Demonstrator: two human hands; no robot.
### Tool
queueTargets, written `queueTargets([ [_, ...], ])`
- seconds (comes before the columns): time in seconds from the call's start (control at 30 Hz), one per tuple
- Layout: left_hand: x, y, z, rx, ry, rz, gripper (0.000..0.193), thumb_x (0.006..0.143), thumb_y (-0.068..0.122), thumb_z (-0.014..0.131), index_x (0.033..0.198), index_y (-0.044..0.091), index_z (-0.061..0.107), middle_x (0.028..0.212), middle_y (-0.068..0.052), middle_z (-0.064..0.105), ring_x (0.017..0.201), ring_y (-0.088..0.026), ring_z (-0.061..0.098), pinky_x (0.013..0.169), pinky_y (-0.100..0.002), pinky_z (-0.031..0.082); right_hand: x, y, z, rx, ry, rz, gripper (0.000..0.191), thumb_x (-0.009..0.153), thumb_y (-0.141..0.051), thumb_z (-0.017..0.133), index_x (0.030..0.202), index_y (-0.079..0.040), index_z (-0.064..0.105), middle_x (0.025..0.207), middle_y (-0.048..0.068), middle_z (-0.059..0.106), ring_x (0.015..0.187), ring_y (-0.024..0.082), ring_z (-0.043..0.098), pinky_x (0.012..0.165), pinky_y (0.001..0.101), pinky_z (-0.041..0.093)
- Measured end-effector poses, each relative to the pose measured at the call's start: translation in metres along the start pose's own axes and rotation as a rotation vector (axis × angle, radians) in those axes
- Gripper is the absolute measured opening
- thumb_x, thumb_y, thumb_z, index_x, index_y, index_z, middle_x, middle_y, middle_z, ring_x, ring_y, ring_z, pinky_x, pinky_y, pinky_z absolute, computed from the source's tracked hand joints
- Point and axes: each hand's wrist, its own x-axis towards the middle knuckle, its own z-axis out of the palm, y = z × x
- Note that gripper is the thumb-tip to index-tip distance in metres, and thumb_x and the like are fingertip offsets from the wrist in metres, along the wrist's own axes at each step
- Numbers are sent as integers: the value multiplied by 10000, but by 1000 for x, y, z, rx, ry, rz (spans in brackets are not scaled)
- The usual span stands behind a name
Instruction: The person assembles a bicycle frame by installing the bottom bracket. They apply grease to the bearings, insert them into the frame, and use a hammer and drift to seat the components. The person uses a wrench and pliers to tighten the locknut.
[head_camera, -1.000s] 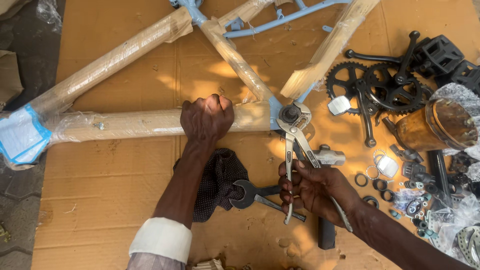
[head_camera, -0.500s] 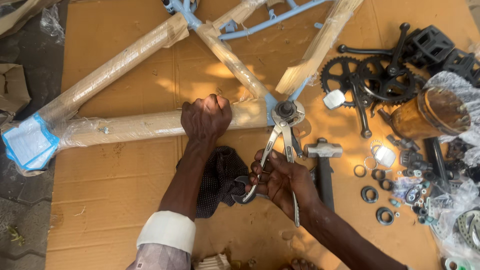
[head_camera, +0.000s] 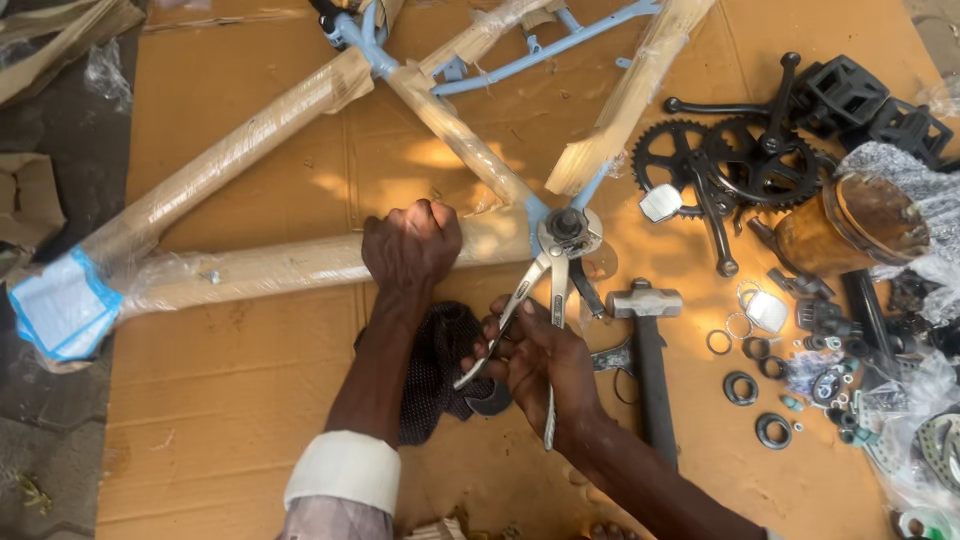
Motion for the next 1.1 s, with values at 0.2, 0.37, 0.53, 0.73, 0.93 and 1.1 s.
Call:
queueTargets([
  [0.2,-11,-5,2,5,-181,-83,395,925,259,691,561,141,592,494,-94,545,392,-261,501,521,-444,449,-10,-12,2,-61,-106,68,308,996,-164,487,1251,3,532,1031,120,641,1009,277,664,948,455,556],
  [0.37,-3,-3,-5,-23,-492,-60,417,1052,416,511,851,141,753,668,-111,697,607,-313,641,643,-467,461,-58,-39,-54,-648,90,223,390,929,-187,564,1307,-101,593,1080,41,675,1019,172,691,936,391,600],
  [0.53,25,3,-25,-160,-930,-423,676,1012,682,320,912,169,748,784,-194,731,825,-362,708,926,-467,467,-90,-46,-91,-988,31,270,354,986,-326,603,1104,-21,736,771,62,569,681,160,591,628,351,575],
  [0.73,31,-4,-35,-442,-892,-671,793,939,768,324,902,103,755,854,-116,772,933,-300,710,987,-429,462,-50,-54,-90,-1441,32,84,461,917,-428,697,1101,-5,684,754,69,630,688,185,599,634,360,497],
  [0.93,16,-26,-8,-732,-763,-893,832,863,830,330,974,147,792,863,18,787,933,-176,733,932,-383,495,-38,-54,-116,-1659,-403,-449,492,825,-331,768,1254,-121,645,1074,96,650,998,272,668,840,399,548],
  [1.1,27,-24,-5,-942,-362,-996,746,981,711,406,1043,53,753,902,-58,764,905,-220,702,875,-383,535,-81,-16,-137,-2197,-193,-435,451,732,-185,779,1164,-118,668,1107,103,645,1070,334,603,872,451,507],
])
